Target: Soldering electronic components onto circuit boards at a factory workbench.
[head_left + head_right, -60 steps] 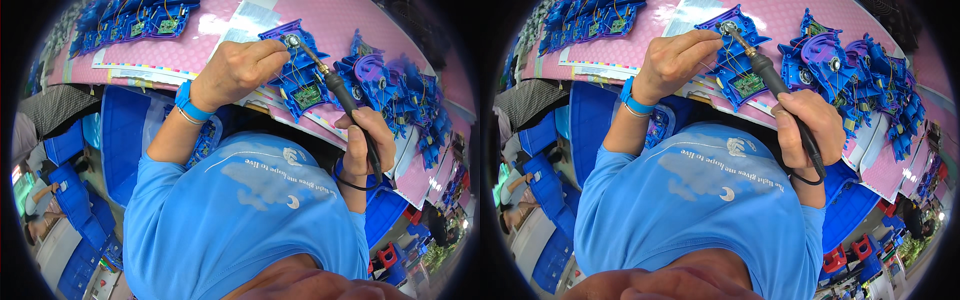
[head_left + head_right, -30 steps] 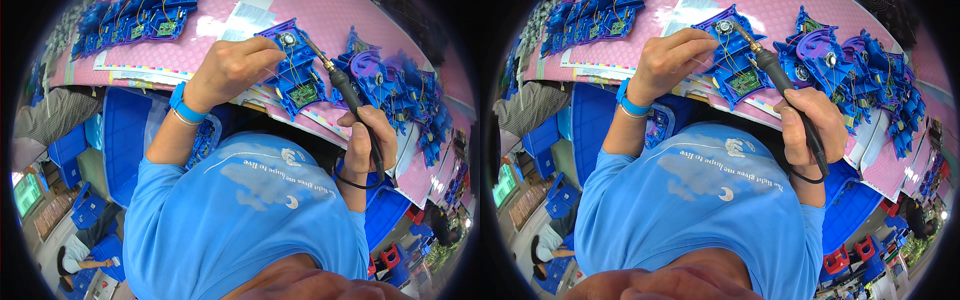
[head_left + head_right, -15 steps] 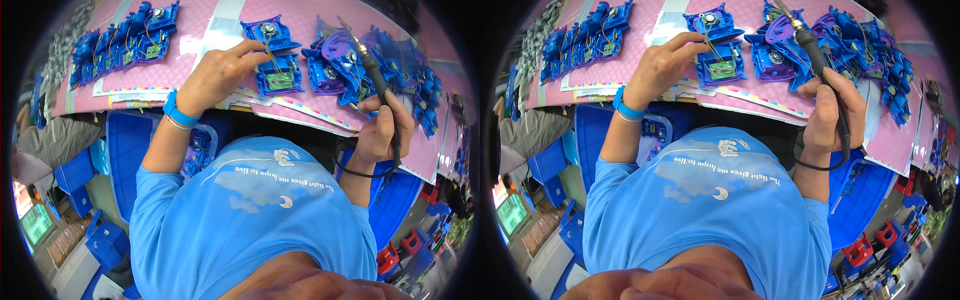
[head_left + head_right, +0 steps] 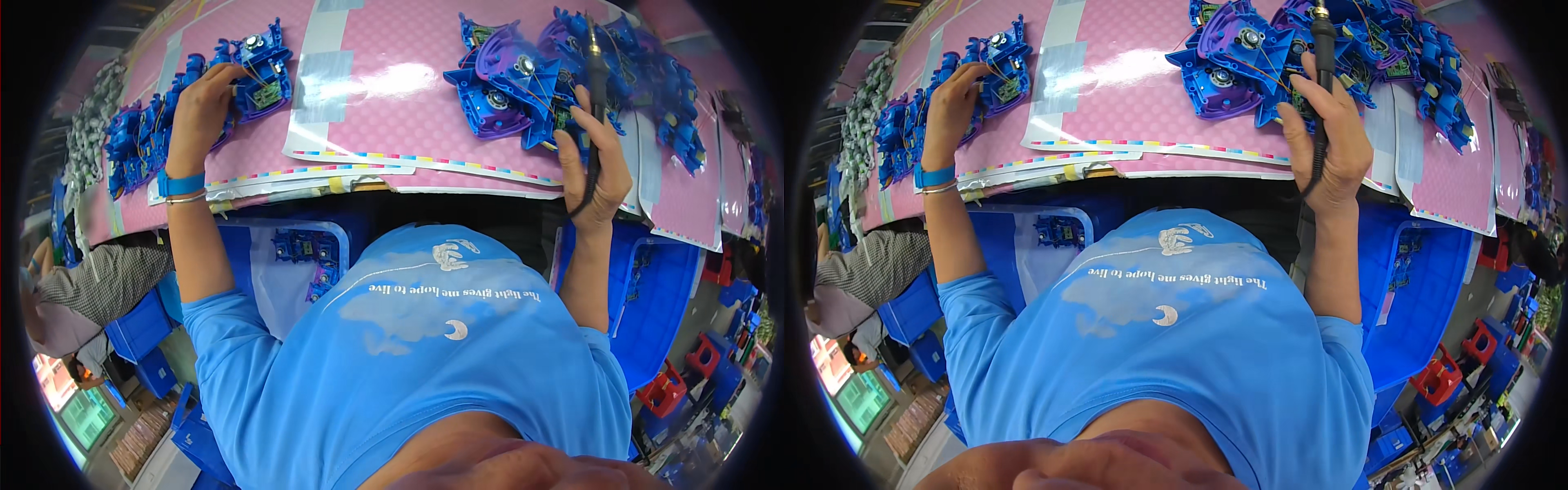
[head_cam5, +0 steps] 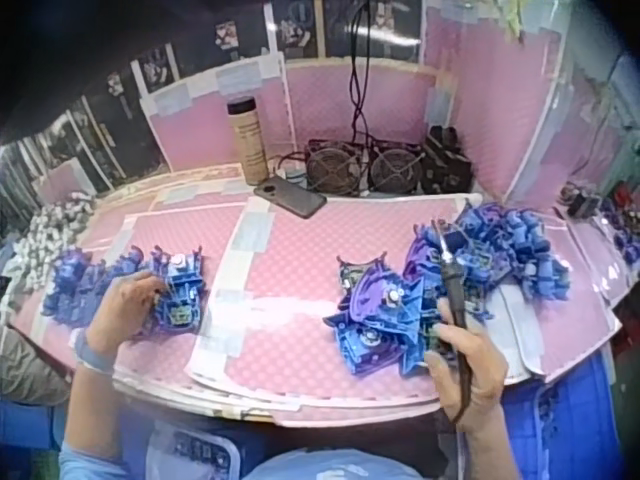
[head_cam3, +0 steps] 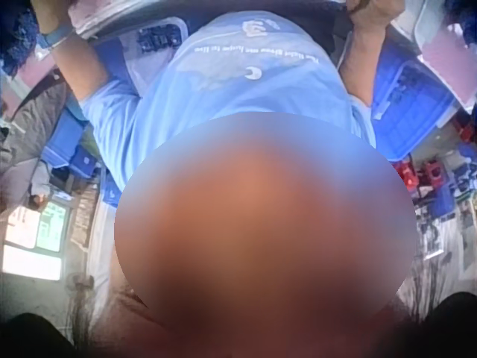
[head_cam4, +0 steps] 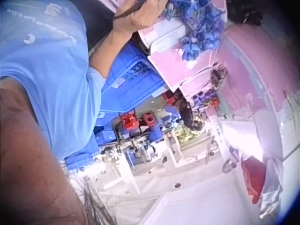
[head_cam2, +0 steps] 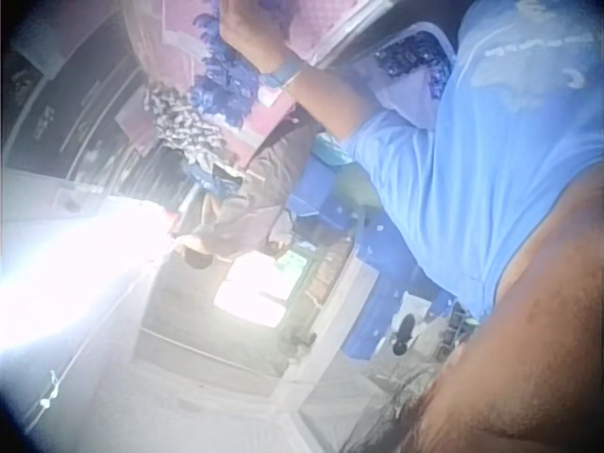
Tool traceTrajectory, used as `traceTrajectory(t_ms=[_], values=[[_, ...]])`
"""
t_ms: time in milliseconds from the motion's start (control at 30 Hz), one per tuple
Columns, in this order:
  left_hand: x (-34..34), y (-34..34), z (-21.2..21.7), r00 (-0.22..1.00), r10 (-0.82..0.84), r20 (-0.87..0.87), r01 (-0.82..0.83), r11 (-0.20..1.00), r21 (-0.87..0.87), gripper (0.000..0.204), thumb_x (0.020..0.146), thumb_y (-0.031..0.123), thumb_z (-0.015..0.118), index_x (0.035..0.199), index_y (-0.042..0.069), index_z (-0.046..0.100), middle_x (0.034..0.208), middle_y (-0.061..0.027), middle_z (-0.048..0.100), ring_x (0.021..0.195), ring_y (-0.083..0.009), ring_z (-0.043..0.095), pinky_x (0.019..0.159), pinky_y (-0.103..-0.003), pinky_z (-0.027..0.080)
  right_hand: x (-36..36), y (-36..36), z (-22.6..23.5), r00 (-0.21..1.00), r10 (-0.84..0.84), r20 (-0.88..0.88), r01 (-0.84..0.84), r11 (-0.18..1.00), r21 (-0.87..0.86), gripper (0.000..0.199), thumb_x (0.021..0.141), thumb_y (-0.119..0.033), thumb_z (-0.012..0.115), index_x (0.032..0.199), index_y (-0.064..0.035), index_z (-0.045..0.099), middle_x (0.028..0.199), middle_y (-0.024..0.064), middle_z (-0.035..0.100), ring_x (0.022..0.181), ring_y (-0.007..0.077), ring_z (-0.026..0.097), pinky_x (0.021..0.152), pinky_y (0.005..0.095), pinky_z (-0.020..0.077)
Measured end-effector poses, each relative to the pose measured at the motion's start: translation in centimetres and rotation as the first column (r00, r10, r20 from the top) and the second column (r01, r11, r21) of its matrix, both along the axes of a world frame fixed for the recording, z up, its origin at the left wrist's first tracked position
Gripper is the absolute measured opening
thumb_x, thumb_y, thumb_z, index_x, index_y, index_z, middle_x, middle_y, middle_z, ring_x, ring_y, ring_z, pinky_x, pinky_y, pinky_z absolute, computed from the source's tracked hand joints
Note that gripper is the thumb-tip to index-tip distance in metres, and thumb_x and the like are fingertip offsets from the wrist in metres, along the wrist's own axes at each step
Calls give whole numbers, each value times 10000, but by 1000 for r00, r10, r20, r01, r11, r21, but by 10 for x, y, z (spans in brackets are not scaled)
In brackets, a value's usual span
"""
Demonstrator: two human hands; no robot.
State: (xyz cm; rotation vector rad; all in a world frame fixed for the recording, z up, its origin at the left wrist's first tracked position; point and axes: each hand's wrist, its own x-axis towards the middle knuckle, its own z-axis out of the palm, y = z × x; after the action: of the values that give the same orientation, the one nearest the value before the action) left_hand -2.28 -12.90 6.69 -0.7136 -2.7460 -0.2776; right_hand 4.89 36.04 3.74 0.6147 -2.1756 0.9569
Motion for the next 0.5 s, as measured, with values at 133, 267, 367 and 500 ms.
traceTrajectory(t_ms=[133,267,367,500], values=[[14,53,11,966,30,-258,-18,999,50,306,880,-76,578,1127,67,692,1163,-99,721,924,-335,726,757,-380,603,-5,-9,-9,996,6,84,-8,1000,30,423,847,50,777,1241,4,630,1352,234,659,1225,287,657,1066,371,479],[36,166,9,948,-308,-80,318,933,169,338,853,-87,595,1136,61,705,1286,-93,692,787,-288,725,655,-368,580,-18,-22,-9,1000,9,23,-11,997,81,435,833,65,762,1239,-33,639,1339,218,670,1237,300,660,1044,357,500],[1,207,-16,906,-414,-83,422,893,153,302,848,-50,625,1114,77,689,1303,-97,665,755,-319,705,637,-384,553,-27,-20,-17,995,-89,-40,94,983,161,429,823,75,745,1228,-32,652,1320,201,681,1161,295,698,947,333,553],[-56,221,-38,808,-583,-87,587,780,219,266,846,-18,638,1098,40,699,1255,-159,671,877,-362,714,759,-427,581,-30,-23,-20,983,-172,-71,178,979,100,429,802,64,766,1207,-26,655,1324,204,675,1037,280,730,824,305,588]])
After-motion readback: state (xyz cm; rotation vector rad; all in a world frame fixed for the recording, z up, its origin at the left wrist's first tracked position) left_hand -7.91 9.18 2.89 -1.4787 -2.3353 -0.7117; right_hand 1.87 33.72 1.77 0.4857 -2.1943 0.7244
